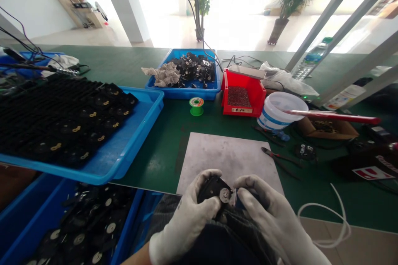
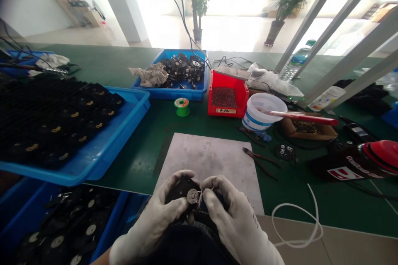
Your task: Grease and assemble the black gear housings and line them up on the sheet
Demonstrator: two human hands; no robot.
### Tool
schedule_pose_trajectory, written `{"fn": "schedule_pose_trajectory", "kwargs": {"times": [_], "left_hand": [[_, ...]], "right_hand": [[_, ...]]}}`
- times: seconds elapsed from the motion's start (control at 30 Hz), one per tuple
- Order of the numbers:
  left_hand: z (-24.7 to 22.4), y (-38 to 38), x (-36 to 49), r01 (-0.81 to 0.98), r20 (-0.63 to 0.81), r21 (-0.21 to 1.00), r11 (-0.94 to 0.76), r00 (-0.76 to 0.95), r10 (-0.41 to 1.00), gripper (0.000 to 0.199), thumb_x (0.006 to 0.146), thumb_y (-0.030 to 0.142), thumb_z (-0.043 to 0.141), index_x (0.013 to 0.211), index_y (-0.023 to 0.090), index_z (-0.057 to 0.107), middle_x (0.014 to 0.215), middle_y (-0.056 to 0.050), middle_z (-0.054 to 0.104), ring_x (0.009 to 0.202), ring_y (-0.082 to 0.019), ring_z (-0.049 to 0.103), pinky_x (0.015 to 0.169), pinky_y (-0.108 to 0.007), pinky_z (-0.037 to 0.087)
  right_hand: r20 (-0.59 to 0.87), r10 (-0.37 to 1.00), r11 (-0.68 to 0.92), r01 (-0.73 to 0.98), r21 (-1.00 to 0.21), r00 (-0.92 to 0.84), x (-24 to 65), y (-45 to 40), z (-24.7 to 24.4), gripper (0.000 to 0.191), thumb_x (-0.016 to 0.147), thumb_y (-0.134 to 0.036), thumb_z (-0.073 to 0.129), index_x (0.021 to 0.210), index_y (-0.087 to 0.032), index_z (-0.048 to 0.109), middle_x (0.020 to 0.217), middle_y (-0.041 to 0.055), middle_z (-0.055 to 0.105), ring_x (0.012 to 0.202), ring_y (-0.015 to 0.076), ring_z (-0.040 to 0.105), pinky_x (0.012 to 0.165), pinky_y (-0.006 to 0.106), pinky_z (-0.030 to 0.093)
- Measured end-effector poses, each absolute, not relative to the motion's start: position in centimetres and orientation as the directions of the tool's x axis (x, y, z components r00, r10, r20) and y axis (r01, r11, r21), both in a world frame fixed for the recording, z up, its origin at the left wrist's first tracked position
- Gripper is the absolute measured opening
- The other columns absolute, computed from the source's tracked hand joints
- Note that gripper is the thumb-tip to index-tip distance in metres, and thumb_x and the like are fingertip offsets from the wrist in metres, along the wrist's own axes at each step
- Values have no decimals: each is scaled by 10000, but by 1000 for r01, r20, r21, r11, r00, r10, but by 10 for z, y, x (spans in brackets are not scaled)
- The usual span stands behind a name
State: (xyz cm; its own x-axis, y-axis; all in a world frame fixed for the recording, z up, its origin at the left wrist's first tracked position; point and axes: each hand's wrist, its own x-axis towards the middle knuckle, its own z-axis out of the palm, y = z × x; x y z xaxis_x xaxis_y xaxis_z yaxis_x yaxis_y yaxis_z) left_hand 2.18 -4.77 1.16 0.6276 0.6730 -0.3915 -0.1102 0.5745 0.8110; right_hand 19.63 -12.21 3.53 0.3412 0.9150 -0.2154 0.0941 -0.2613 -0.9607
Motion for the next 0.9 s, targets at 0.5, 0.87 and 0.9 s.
{"fn": "schedule_pose_trajectory", "kwargs": {"times": [0.5, 0.87, 0.9], "left_hand": [[13, -48, 23, -47, -399, 847, 529, 601, 692, 609, 801, 328, 783, 1354, 179, 578, 1223, -93, 667, 1062, -243, 648, 887, -317, 569], [10, -48, 22, -14, -388, 869, 494, 600, 699, 562, 831, 327, 740, 1350, 191, 574, 1209, -84, 660, 1042, -239, 645, 880, -325, 570], [10, -48, 22, -9, -383, 875, 484, 600, 702, 552, 834, 327, 736, 1344, 189, 577, 1200, -82, 663, 1033, -236, 647, 886, -329, 569]], "right_hand": [[-194, 918, -260, 156, -953, 347, 187, -119, 43, 207, 969, -387, 618, 933, -208, 714, 841, 18, 689, 795, 175, 653, 735, 245, 512], [-206, 934, -268, 189, -945, 293, 194, -118, 28, 247, 980, -436, 624, 949, -205, 708, 853, 34, 700, 805, 189, 663, 735, 257, 526], [-205, 935, -266, 189, -945, 289, 195, -119, 25, 247, 985, -433, 619, 952, -205, 708, 849, 33, 698, 799, 187, 666, 726, 253, 529]]}}
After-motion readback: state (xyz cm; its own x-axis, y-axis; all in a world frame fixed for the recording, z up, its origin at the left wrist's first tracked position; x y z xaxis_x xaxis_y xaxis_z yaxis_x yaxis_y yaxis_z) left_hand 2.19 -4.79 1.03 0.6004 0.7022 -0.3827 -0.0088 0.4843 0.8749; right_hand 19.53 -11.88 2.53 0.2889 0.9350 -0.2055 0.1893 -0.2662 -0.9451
